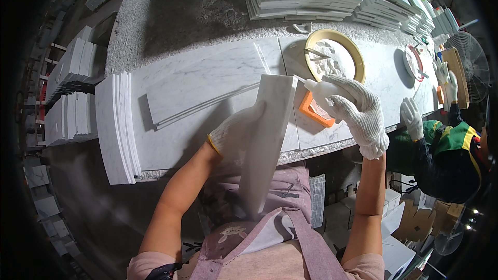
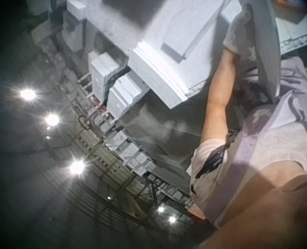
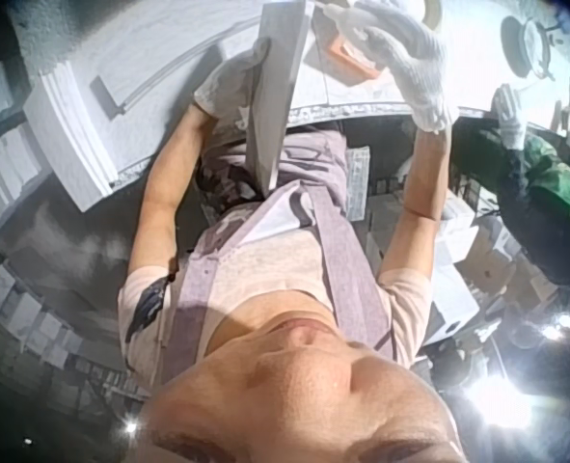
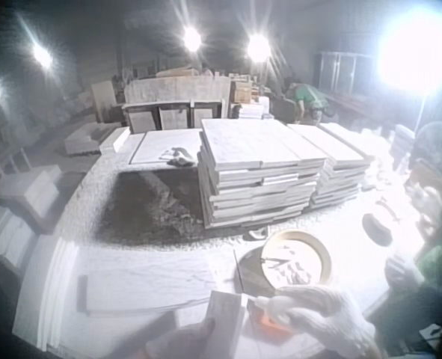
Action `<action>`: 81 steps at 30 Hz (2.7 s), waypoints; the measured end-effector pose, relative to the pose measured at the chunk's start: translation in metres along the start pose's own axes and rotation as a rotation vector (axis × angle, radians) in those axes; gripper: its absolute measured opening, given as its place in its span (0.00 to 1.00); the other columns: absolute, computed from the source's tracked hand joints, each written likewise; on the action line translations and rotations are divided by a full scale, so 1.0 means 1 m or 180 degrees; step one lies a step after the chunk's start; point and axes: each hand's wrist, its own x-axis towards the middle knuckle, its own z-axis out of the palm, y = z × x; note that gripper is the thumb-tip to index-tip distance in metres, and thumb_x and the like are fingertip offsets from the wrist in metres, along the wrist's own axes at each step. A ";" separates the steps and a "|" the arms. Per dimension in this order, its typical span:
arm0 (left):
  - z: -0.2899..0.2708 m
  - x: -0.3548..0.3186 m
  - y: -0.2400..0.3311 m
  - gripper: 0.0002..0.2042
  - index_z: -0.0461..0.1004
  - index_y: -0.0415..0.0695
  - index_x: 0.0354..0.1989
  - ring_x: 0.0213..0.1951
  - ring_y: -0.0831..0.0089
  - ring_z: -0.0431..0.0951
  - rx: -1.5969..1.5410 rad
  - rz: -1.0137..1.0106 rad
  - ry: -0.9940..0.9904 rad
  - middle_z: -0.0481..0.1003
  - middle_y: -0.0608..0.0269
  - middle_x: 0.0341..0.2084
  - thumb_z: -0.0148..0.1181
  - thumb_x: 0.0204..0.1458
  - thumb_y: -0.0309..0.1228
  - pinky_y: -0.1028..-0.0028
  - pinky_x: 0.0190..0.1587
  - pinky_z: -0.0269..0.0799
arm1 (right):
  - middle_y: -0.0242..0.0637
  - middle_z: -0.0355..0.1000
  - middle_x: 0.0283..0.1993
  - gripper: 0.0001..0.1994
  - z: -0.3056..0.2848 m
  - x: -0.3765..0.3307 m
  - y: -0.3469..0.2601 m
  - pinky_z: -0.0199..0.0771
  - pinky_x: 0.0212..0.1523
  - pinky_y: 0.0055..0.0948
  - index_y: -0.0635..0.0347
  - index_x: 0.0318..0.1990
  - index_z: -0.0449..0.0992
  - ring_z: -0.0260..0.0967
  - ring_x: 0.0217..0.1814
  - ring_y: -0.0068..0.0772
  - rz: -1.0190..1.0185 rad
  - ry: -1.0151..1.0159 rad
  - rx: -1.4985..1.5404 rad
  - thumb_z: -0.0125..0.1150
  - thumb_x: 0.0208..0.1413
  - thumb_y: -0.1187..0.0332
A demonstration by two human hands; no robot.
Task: The person applies a white paste to the edges of rectangular tiles using a small spatula, then smooths the edges with a sponge. The person repeats this process on multiple tiles, stacking the finished pieces on the table.
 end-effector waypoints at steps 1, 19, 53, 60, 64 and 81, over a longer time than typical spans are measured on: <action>0.000 0.000 0.000 0.27 0.72 0.42 0.66 0.48 0.76 0.80 -0.0229 -0.0204 0.0012 0.80 0.67 0.50 0.54 0.71 0.51 0.71 0.54 0.79 | 0.41 0.84 0.53 0.25 0.000 0.000 0.000 0.81 0.60 0.33 0.63 0.62 0.80 0.81 0.56 0.29 -0.0015 0.0003 0.0003 0.75 0.57 0.68; 0.005 0.003 0.012 0.28 0.74 0.44 0.64 0.46 0.73 0.82 -0.1454 -0.1061 0.0059 0.81 0.66 0.47 0.58 0.68 0.54 0.67 0.50 0.82 | 0.41 0.84 0.53 0.25 -0.001 0.001 -0.001 0.81 0.60 0.33 0.62 0.62 0.81 0.81 0.56 0.29 -0.0079 -0.0007 -0.0196 0.75 0.58 0.62; 0.010 0.013 0.011 0.20 0.74 0.36 0.59 0.48 0.71 0.84 -0.2218 -0.1504 0.0346 0.82 0.61 0.48 0.65 0.67 0.38 0.69 0.52 0.83 | 0.35 0.79 0.49 0.19 -0.063 -0.041 0.190 0.75 0.56 0.30 0.56 0.55 0.76 0.75 0.51 0.29 0.0436 0.2719 -0.0961 0.75 0.60 0.63; 0.010 -0.010 0.043 0.21 0.71 0.35 0.63 0.50 0.73 0.82 -0.1210 -0.1295 0.0787 0.80 0.60 0.52 0.63 0.68 0.34 0.69 0.56 0.81 | 0.41 0.77 0.60 0.29 -0.062 -0.049 0.188 0.75 0.62 0.33 0.57 0.67 0.71 0.76 0.61 0.35 0.0413 0.2721 -0.1125 0.75 0.59 0.64; 0.020 -0.019 0.060 0.21 0.72 0.35 0.62 0.51 0.76 0.79 -0.0618 -0.1015 0.0982 0.79 0.62 0.51 0.65 0.66 0.33 0.72 0.57 0.77 | 0.48 0.69 0.71 0.34 -0.058 -0.072 0.175 0.69 0.71 0.36 0.66 0.71 0.64 0.66 0.74 0.39 0.0096 0.3332 -0.0369 0.73 0.61 0.69; 0.044 -0.041 0.056 0.34 0.61 0.35 0.74 0.54 0.73 0.77 -0.0807 -0.0649 0.1077 0.76 0.59 0.57 0.67 0.60 0.27 0.72 0.59 0.74 | 0.38 0.82 0.47 0.18 0.110 -0.126 0.084 0.76 0.55 0.31 0.63 0.56 0.75 0.77 0.52 0.27 0.0952 -0.1482 0.2840 0.67 0.67 0.61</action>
